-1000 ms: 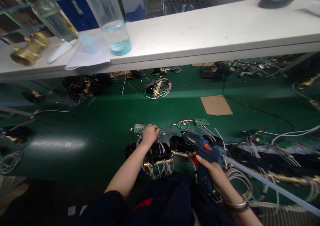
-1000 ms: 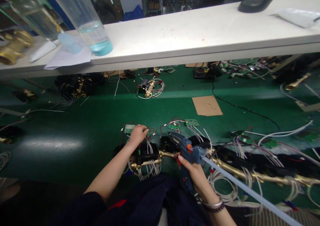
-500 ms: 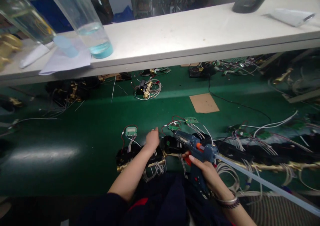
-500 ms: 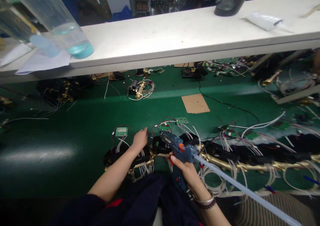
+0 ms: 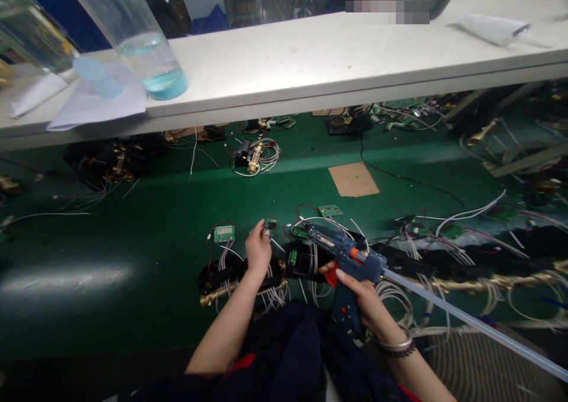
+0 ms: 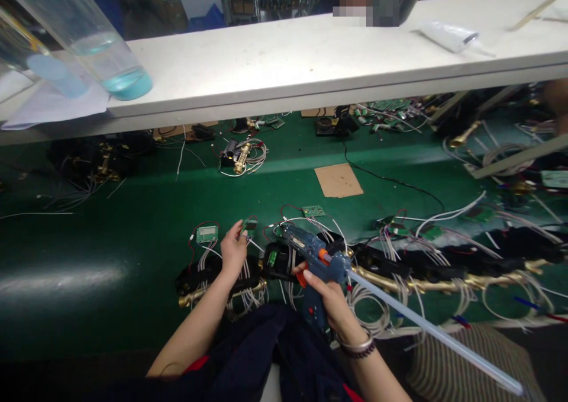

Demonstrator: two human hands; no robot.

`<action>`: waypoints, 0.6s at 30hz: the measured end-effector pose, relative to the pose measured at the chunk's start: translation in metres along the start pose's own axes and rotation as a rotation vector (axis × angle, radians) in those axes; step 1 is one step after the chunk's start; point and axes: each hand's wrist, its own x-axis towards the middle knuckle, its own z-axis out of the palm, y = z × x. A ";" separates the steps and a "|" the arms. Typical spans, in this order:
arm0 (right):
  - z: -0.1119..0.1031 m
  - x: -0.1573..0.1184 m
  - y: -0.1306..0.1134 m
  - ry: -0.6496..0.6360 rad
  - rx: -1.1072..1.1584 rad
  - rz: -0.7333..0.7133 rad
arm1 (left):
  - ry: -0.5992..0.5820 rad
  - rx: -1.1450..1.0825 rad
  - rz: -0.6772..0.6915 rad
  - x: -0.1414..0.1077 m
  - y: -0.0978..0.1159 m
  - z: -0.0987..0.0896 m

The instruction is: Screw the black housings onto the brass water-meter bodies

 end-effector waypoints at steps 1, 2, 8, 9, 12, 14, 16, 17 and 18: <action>-0.001 0.000 0.000 0.000 0.005 0.002 | 0.012 -0.074 -0.043 0.003 -0.003 -0.002; -0.001 0.000 0.001 0.004 0.015 0.005 | 0.011 -0.147 -0.085 0.005 -0.006 -0.003; 0.007 0.001 0.010 -0.034 0.014 0.043 | -0.144 -0.489 -0.232 0.009 -0.006 -0.017; 0.009 0.001 0.011 -0.057 -0.001 0.064 | -0.172 -0.521 -0.248 0.010 -0.004 -0.020; 0.017 0.004 0.013 -0.113 -0.068 0.120 | -0.232 -0.581 -0.301 0.013 -0.001 -0.024; 0.022 0.005 0.014 -0.132 -0.106 0.138 | -0.235 -0.608 -0.331 0.017 -0.002 -0.026; 0.026 0.006 0.014 -0.144 -0.125 0.144 | -0.203 -0.631 -0.348 0.020 -0.005 -0.026; 0.028 0.006 0.015 -0.150 -0.133 0.144 | -0.181 -0.639 -0.355 0.020 -0.007 -0.025; 0.029 0.007 0.015 -0.155 -0.141 0.142 | -0.162 -0.645 -0.361 0.021 -0.009 -0.024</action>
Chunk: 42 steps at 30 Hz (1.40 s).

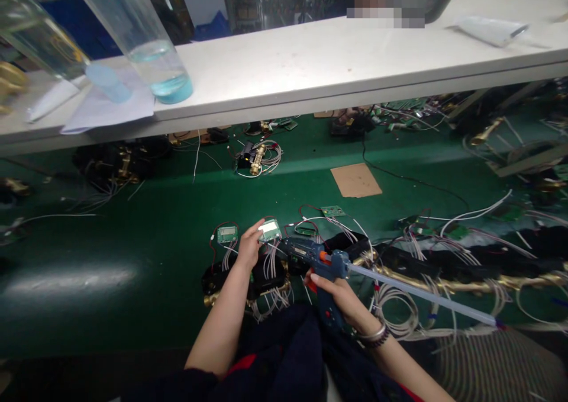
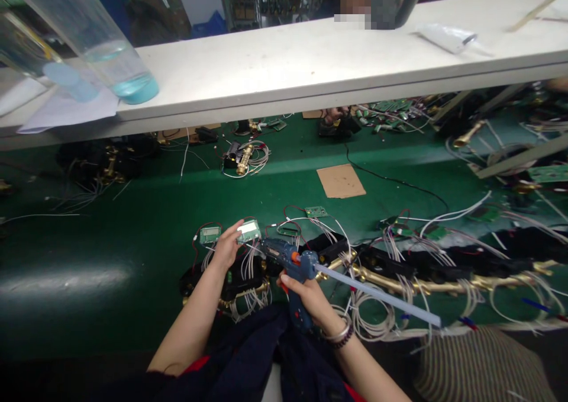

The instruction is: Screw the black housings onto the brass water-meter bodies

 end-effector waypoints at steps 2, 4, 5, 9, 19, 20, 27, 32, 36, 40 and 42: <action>0.003 0.001 0.000 -0.003 -0.017 -0.004 | 0.022 -0.015 -0.003 0.000 -0.005 -0.001; 0.005 0.003 -0.001 -0.002 -0.033 -0.009 | 0.027 -0.031 -0.007 -0.001 -0.008 -0.001; 0.007 0.003 -0.002 0.001 -0.041 -0.013 | 0.027 -0.040 -0.007 -0.002 -0.010 -0.001; 0.009 0.005 -0.004 0.015 -0.072 -0.018 | 0.032 -0.074 0.005 -0.005 -0.012 0.000; 0.009 0.005 -0.003 0.049 -0.130 -0.014 | 0.052 -0.093 0.018 -0.007 -0.012 0.001; 0.008 0.005 -0.003 0.048 -0.132 -0.013 | 0.053 -0.089 0.019 -0.007 -0.013 0.001; 0.008 0.003 -0.003 0.028 -0.141 -0.007 | 0.058 -0.074 0.017 -0.006 -0.012 0.001; 0.006 0.004 0.000 0.040 -0.141 -0.006 | 0.065 -0.070 0.004 -0.007 -0.011 0.001; 0.004 0.005 0.001 0.033 -0.135 -0.005 | 0.062 -0.082 0.001 -0.006 -0.011 0.000; 0.002 0.005 0.002 0.035 -0.119 -0.007 | 0.056 -0.110 -0.002 -0.005 -0.012 0.000; 0.001 0.004 0.002 0.036 -0.115 -0.009 | 0.056 -0.124 -0.002 -0.005 -0.013 0.000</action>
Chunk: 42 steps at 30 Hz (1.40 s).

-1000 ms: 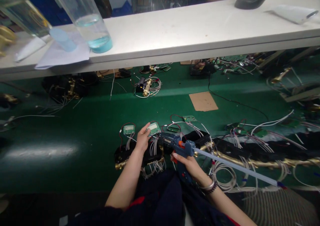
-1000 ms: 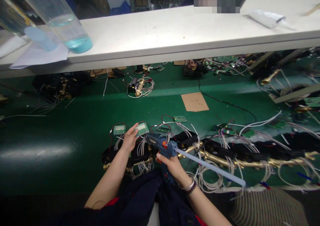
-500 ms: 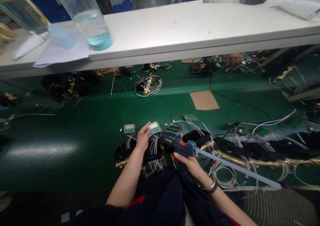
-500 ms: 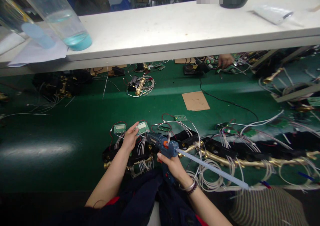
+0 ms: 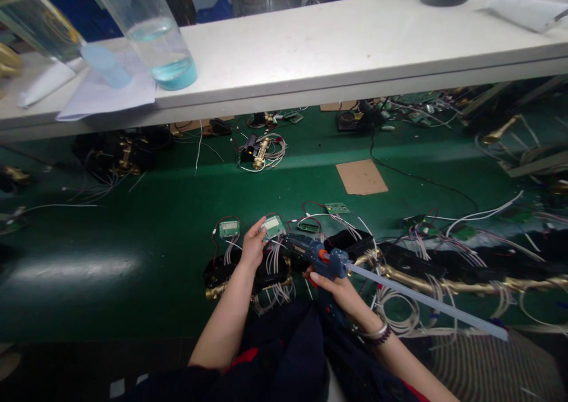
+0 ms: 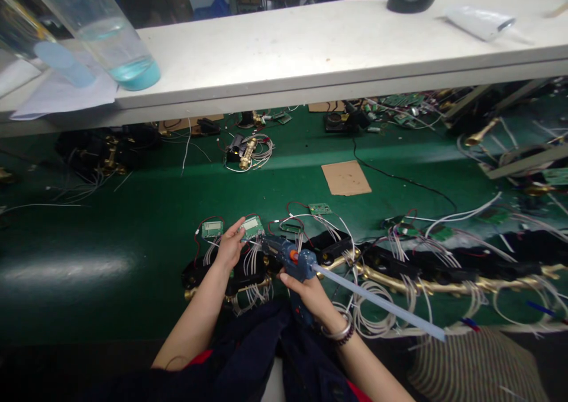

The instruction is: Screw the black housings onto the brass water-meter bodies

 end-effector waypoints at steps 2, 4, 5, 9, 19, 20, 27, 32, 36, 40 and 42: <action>-0.001 -0.001 0.000 0.012 0.002 -0.006 | 0.001 -0.007 -0.001 0.000 0.000 0.000; -0.002 -0.001 -0.001 0.037 0.005 -0.014 | 0.000 -0.009 -0.003 0.000 0.000 0.000; -0.002 0.000 -0.001 0.047 0.007 -0.018 | 0.000 -0.009 -0.004 0.000 0.000 0.000; -0.001 0.002 -0.003 0.057 0.014 -0.025 | -0.007 -0.011 -0.007 -0.001 0.002 0.000; 0.000 0.003 -0.005 0.064 -0.004 -0.034 | -0.005 0.002 -0.011 -0.002 0.004 0.001; 0.000 0.004 -0.005 0.068 -0.004 -0.037 | -0.005 0.003 -0.010 -0.002 0.003 0.001; 0.000 0.002 -0.003 0.073 -0.013 -0.027 | -0.009 0.018 -0.002 -0.001 0.002 0.000; -0.001 0.001 -0.002 0.071 -0.026 -0.020 | -0.010 0.047 0.016 0.001 0.000 -0.001; -0.003 0.003 0.001 0.072 -0.014 -0.019 | -0.012 0.108 0.039 0.002 -0.002 -0.004; -0.006 0.007 0.005 0.083 0.019 -0.016 | -0.002 0.235 0.072 0.012 -0.005 -0.007; -0.008 0.008 0.006 0.101 0.047 -0.019 | 0.013 0.331 0.091 0.024 -0.006 -0.007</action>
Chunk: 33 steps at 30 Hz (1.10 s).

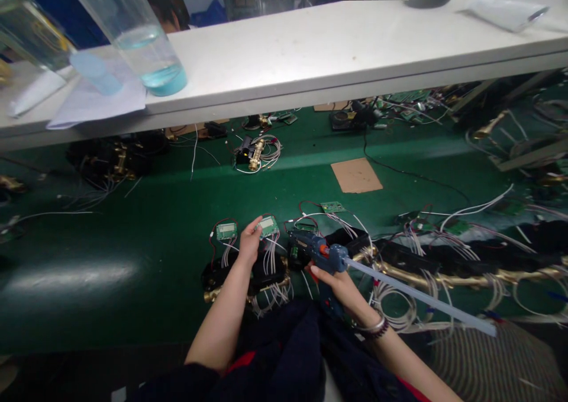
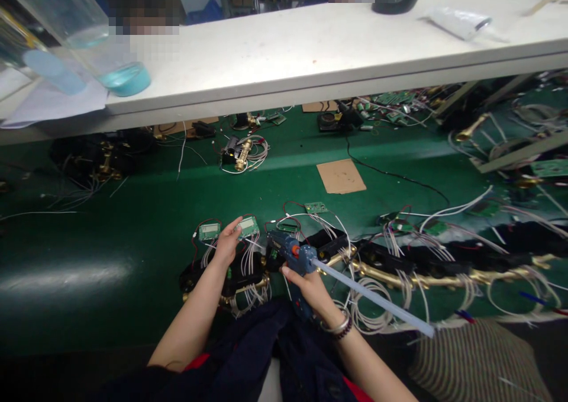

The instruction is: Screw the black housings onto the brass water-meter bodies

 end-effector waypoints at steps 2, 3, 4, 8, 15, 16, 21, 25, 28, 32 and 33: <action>-0.005 0.000 -0.002 0.031 0.035 -0.002 | 0.014 0.112 -0.001 0.016 -0.003 0.001; -0.008 -0.001 -0.004 0.047 0.049 -0.002 | 0.019 0.170 -0.011 0.023 -0.005 0.001; -0.012 -0.002 -0.006 0.063 0.062 -0.002 | 0.021 0.227 -0.024 0.030 -0.007 0.001; -0.034 -0.007 -0.014 0.105 0.111 -0.002 | 0.037 0.436 -0.042 0.046 -0.011 -0.006; -0.070 -0.014 -0.014 0.072 0.175 0.025 | 0.116 0.741 0.073 0.044 -0.001 -0.013; -0.074 -0.014 -0.014 0.066 0.172 0.033 | 0.117 0.769 0.088 0.043 0.002 -0.012; -0.088 -0.013 -0.017 0.073 0.220 0.044 | 0.125 0.897 0.221 0.037 0.023 0.004; -0.098 -0.013 -0.023 0.140 0.280 0.058 | 0.046 0.954 0.350 0.031 0.035 0.047; -0.107 -0.014 -0.028 0.185 0.301 0.065 | -0.079 0.964 0.407 0.030 0.037 0.088; -0.120 -0.017 -0.033 0.228 0.267 0.021 | -0.181 0.976 0.388 0.036 0.045 0.099; -0.123 -0.018 -0.033 0.235 0.265 0.015 | -0.190 0.992 0.371 0.037 0.049 0.091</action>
